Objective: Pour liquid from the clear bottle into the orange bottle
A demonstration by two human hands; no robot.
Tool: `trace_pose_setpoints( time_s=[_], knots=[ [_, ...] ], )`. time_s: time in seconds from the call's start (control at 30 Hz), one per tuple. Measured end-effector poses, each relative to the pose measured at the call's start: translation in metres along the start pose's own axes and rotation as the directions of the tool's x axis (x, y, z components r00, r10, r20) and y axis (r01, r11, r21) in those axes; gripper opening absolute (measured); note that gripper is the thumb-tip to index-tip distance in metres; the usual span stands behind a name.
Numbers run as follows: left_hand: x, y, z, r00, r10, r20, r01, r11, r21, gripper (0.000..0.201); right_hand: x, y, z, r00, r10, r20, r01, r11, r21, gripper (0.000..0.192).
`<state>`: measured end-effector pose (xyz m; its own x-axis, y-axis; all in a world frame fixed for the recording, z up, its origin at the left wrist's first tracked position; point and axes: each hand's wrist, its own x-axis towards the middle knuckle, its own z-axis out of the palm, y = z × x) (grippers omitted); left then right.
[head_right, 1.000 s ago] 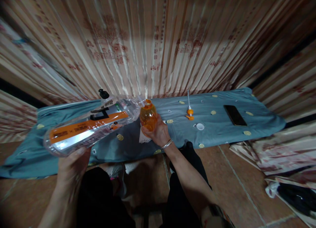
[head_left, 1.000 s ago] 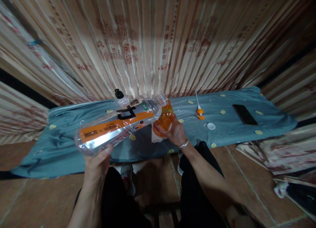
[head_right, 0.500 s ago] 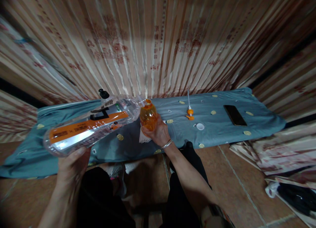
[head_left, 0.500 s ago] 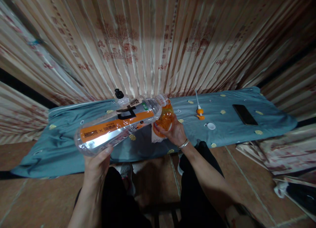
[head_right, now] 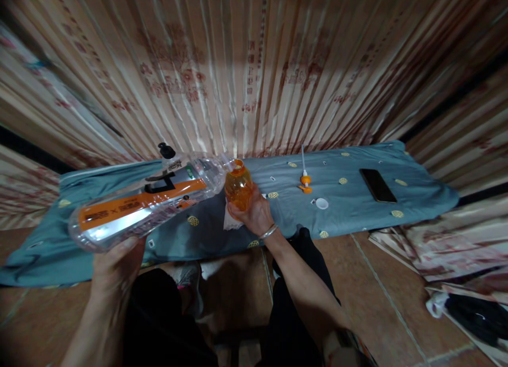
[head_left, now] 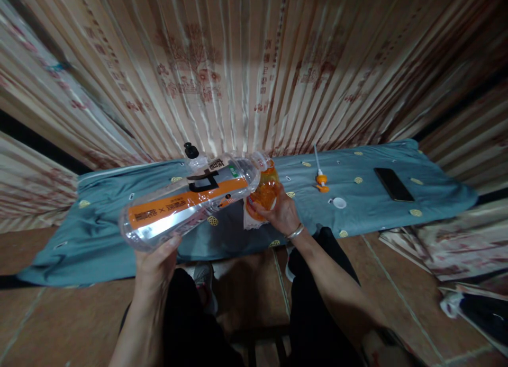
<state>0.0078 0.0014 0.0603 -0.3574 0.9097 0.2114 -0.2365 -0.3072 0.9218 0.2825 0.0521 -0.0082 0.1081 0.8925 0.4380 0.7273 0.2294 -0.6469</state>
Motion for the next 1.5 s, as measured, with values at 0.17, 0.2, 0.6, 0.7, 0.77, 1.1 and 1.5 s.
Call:
trace_pose_setpoints(
  time_s=[0.17, 0.2, 0.6, 0.7, 0.77, 1.1, 1.5],
  knots=[
    [0.0004, -0.0027, -0.0023, 1.0, 0.001, -0.022, -0.001, 1.0, 0.001, 0.053, 0.0005, -0.0007, -0.0008, 1.0, 0.012, 0.017, -0.012, 1.0, -0.017, 0.081],
    [0.0006, -0.0031, -0.0023, 1.0, 0.004, -0.022, -0.003, 1.0, 0.002, 0.053, 0.0006, -0.0012, -0.0011, 1.0, 0.014, 0.022, -0.014, 1.0, -0.016, 0.082],
    [-0.0004, -0.0038, -0.0024, 1.0, 0.017, 0.02, -0.017, 1.0, 0.018, 0.06, 0.0004, -0.0013, -0.0009, 1.0, 0.012, 0.025, -0.011, 1.0, -0.017, 0.08],
    [-0.0004, -0.0025, -0.001, 1.0, 0.015, 0.015, -0.015, 1.0, 0.026, 0.063, 0.0005, -0.0016, -0.0008, 1.0, -0.002, 0.012, 0.002, 1.0, -0.005, 0.081],
    [-0.0003, -0.001, 0.0001, 1.0, 0.01, 0.005, -0.01, 1.0, 0.026, 0.064, 0.0005, -0.0019, -0.001, 1.0, -0.006, 0.008, 0.006, 1.0, -0.008, 0.081],
    [-0.0008, 0.0, 0.0006, 1.0, -0.002, 0.0, 0.002, 1.0, 0.023, 0.056, -0.0001, -0.0018, -0.0011, 0.999, 0.022, 0.025, -0.022, 1.0, -0.017, 0.079],
    [-0.001, 0.0, 0.0014, 1.0, 0.006, 0.012, -0.007, 1.0, 0.015, 0.061, 0.0009, -0.0046, -0.0027, 1.0, 0.011, 0.022, -0.011, 1.0, 0.002, 0.078]
  ],
)
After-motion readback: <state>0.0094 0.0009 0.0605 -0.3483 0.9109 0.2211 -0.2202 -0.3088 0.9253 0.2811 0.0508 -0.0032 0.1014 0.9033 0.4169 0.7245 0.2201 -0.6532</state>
